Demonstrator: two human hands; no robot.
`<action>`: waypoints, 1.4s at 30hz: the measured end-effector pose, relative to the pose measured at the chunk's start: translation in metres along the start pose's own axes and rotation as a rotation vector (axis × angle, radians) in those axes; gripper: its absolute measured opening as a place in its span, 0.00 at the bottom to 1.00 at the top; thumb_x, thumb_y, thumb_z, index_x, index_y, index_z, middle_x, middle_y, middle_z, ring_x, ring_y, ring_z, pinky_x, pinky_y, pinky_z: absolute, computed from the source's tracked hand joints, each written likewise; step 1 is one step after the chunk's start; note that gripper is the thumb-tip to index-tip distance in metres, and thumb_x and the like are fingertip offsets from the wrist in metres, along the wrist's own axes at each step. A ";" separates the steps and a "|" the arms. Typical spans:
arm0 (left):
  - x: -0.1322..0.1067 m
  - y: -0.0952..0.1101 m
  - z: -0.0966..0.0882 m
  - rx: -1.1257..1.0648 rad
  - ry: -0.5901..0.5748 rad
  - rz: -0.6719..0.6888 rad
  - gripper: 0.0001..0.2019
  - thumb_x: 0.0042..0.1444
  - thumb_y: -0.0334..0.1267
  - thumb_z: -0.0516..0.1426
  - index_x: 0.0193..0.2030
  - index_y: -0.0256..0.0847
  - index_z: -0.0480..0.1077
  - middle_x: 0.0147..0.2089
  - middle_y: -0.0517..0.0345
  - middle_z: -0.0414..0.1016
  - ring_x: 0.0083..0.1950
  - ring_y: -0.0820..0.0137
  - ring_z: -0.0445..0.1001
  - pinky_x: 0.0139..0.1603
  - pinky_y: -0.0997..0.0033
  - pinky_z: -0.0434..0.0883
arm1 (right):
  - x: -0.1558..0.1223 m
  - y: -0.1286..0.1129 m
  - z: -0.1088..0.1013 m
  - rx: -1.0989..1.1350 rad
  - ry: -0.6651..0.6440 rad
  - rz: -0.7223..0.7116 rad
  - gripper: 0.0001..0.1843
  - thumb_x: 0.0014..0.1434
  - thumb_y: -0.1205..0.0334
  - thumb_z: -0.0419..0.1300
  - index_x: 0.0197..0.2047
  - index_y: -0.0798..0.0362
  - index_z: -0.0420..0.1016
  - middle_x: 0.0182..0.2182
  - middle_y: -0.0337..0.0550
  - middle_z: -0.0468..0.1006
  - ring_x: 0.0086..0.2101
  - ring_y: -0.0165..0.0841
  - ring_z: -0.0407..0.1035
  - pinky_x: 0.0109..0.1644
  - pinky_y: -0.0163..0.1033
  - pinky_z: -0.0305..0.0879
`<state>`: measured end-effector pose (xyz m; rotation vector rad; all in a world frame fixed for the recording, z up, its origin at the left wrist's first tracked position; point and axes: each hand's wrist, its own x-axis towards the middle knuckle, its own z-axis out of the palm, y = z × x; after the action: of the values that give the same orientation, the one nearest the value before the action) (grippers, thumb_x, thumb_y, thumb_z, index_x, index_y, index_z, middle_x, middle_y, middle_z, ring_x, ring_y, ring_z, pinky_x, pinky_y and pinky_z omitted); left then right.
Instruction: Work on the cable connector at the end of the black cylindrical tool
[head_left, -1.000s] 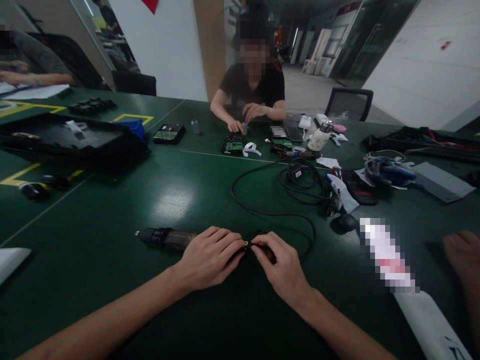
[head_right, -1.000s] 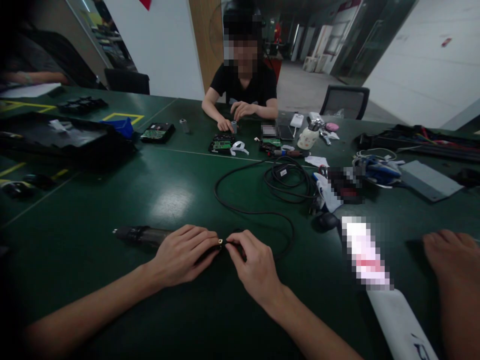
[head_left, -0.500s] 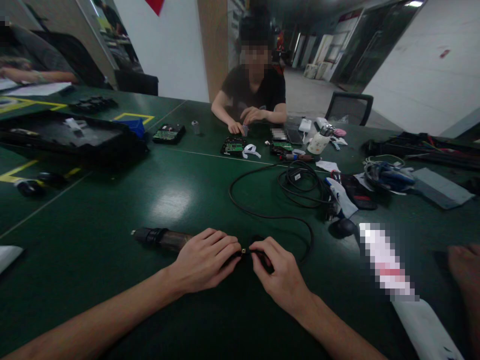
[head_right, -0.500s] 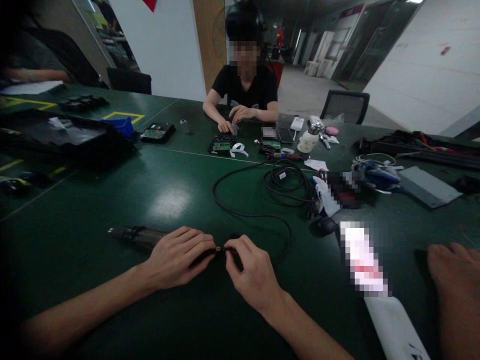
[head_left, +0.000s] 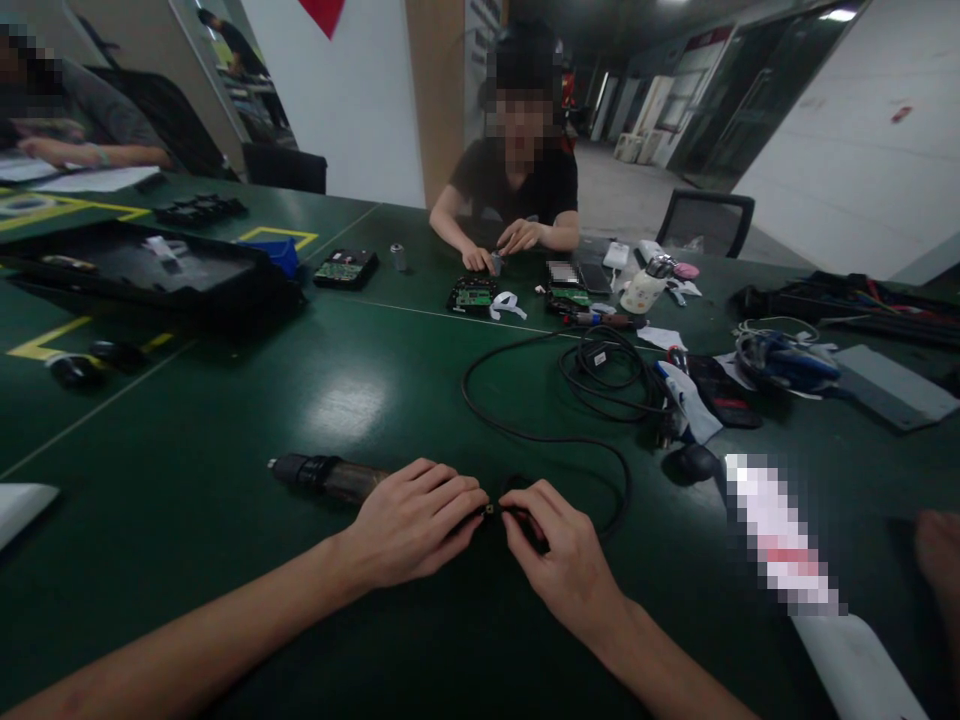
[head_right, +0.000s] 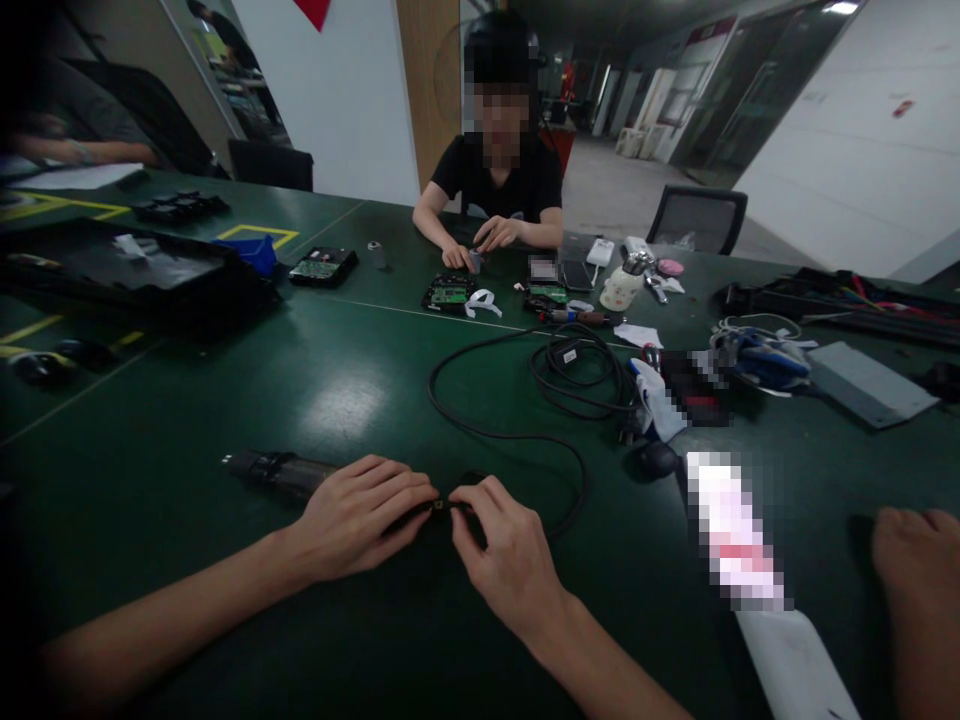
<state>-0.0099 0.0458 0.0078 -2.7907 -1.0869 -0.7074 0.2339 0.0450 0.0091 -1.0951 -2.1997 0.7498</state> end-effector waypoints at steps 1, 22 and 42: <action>0.000 0.000 0.000 0.002 0.002 0.002 0.12 0.69 0.39 0.56 0.56 0.42 0.71 0.53 0.57 0.79 0.50 0.64 0.77 0.50 0.61 0.69 | 0.000 0.000 0.000 -0.005 -0.002 -0.004 0.09 0.72 0.65 0.57 0.53 0.49 0.74 0.44 0.43 0.75 0.41 0.33 0.73 0.42 0.37 0.71; -0.004 0.003 0.005 -0.030 0.023 -0.062 0.09 0.69 0.39 0.57 0.52 0.44 0.74 0.52 0.59 0.80 0.51 0.66 0.77 0.52 0.62 0.71 | 0.001 -0.004 0.002 -0.162 -0.035 -0.038 0.08 0.73 0.63 0.55 0.50 0.48 0.75 0.42 0.42 0.77 0.39 0.33 0.74 0.41 0.38 0.70; 0.002 0.004 0.003 -0.039 0.023 -0.069 0.12 0.67 0.39 0.58 0.55 0.44 0.73 0.51 0.58 0.80 0.50 0.64 0.77 0.50 0.60 0.71 | 0.001 -0.002 0.002 -0.111 -0.028 -0.017 0.06 0.70 0.67 0.56 0.48 0.49 0.72 0.41 0.43 0.78 0.40 0.35 0.75 0.40 0.38 0.70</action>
<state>-0.0054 0.0444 0.0064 -2.7818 -1.1834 -0.7746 0.2311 0.0437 0.0097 -1.1247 -2.2952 0.6466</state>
